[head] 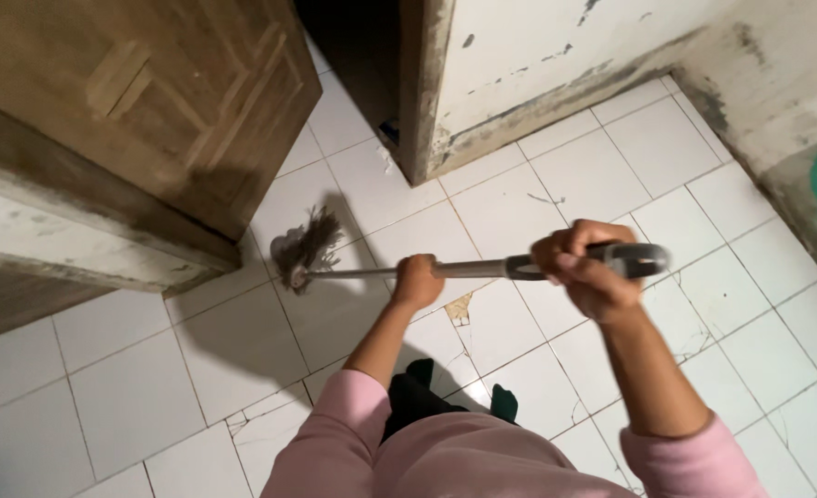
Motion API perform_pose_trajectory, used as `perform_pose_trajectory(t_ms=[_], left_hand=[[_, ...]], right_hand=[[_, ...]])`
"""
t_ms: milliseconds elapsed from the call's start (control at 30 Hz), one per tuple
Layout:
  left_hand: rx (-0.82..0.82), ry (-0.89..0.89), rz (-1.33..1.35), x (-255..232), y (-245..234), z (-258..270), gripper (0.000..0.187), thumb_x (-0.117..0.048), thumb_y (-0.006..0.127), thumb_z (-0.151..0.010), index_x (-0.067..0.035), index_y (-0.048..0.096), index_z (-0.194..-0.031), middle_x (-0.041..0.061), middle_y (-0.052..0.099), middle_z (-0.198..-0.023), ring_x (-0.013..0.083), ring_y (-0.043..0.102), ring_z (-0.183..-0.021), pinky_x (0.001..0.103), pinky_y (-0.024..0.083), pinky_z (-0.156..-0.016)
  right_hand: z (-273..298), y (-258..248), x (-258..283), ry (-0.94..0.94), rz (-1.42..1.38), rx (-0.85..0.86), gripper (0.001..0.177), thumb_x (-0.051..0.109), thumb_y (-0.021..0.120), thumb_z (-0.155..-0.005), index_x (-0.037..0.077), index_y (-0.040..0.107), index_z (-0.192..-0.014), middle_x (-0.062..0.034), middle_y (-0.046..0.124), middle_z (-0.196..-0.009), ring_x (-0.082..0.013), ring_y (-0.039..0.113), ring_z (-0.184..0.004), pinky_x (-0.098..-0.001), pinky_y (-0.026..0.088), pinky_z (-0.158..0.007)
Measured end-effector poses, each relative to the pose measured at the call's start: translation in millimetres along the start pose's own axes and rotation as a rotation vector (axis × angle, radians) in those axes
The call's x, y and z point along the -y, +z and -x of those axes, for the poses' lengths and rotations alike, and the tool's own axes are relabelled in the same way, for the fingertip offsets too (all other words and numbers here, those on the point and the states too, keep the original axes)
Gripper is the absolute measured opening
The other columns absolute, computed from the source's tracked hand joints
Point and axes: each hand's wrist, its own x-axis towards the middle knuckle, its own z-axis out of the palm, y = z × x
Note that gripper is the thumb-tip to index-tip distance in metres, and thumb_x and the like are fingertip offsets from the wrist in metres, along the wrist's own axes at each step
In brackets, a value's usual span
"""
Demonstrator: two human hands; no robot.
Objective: The person mops a white tiled floor using a string mop, moving back and forth across the surface. They clean around a parked motorcycle and along the base of the walls and a doorway.
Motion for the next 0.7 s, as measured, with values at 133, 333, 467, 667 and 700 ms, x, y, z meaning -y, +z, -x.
perform_pose_trajectory(t_ms=[133, 333, 467, 667, 700], left_hand=[[0.077, 0.073, 0.064, -43.1, 51.2, -4.3, 0.02, -0.018, 0.061, -0.085, -0.002, 0.073, -0.081, 0.025, 0.072, -0.085, 0.0428, 0.07, -0.088, 0.048, 0.056, -0.084], [0.218, 0.388, 0.046, -134.5, 130.7, -1.8, 0.022, -0.022, 0.06, -0.09, -0.007, 0.066, -0.074, 0.02, 0.071, -0.08, 0.0399, 0.069, -0.08, 0.048, 0.055, -0.077], [0.411, 0.541, 0.251, -178.5, 152.6, 15.7, 0.023, -0.018, 0.059, -0.088, -0.004, 0.055, -0.069, 0.016, 0.065, -0.067, 0.0337, 0.067, -0.066, 0.044, 0.054, -0.065], [0.633, 0.519, 0.231, -202.2, 143.2, 25.8, 0.026, -0.021, 0.064, -0.085, -0.005, 0.056, -0.067, 0.015, 0.065, -0.069, 0.0316, 0.067, -0.065, 0.043, 0.054, -0.061], [0.658, 0.507, 0.232, -197.8, 138.0, 28.7, 0.026, -0.021, 0.064, -0.086, -0.004, 0.056, -0.067, 0.016, 0.066, -0.069, 0.032, 0.068, -0.066, 0.043, 0.054, -0.062]], right_hand=[[26.3, -18.7, 51.6, -0.039, 0.117, -0.084, 0.018, -0.001, 0.054, -0.086, 0.006, 0.047, -0.071, -0.0048, 0.042, -0.056, -0.0147, 0.036, -0.05, -0.036, 0.032, -0.06], [89.9, -55.8, 131.0, -0.032, 0.404, -0.097, 0.017, 0.002, 0.045, -0.092, 0.016, 0.051, -0.084, 0.0013, 0.044, -0.053, -0.0118, 0.035, -0.049, -0.035, 0.032, -0.059], [152.4, -82.8, 140.4, -0.006, 0.532, -0.206, 0.02, 0.006, 0.045, -0.098, 0.024, 0.054, -0.095, 0.0042, 0.044, -0.052, -0.0094, 0.039, -0.043, -0.0355, 0.039, -0.057], [207.6, -87.7, 130.4, -0.029, 0.57, -0.29, 0.012, 0.01, 0.052, -0.096, 0.023, 0.051, -0.094, 0.0063, 0.044, -0.051, -0.0079, 0.037, -0.047, -0.0328, 0.037, -0.058], [207.4, -88.4, 130.6, -0.05, 0.562, -0.24, 0.013, 0.012, 0.053, -0.095, 0.023, 0.051, -0.091, 0.0061, 0.046, -0.052, -0.0077, 0.038, -0.047, -0.0323, 0.038, -0.058]])
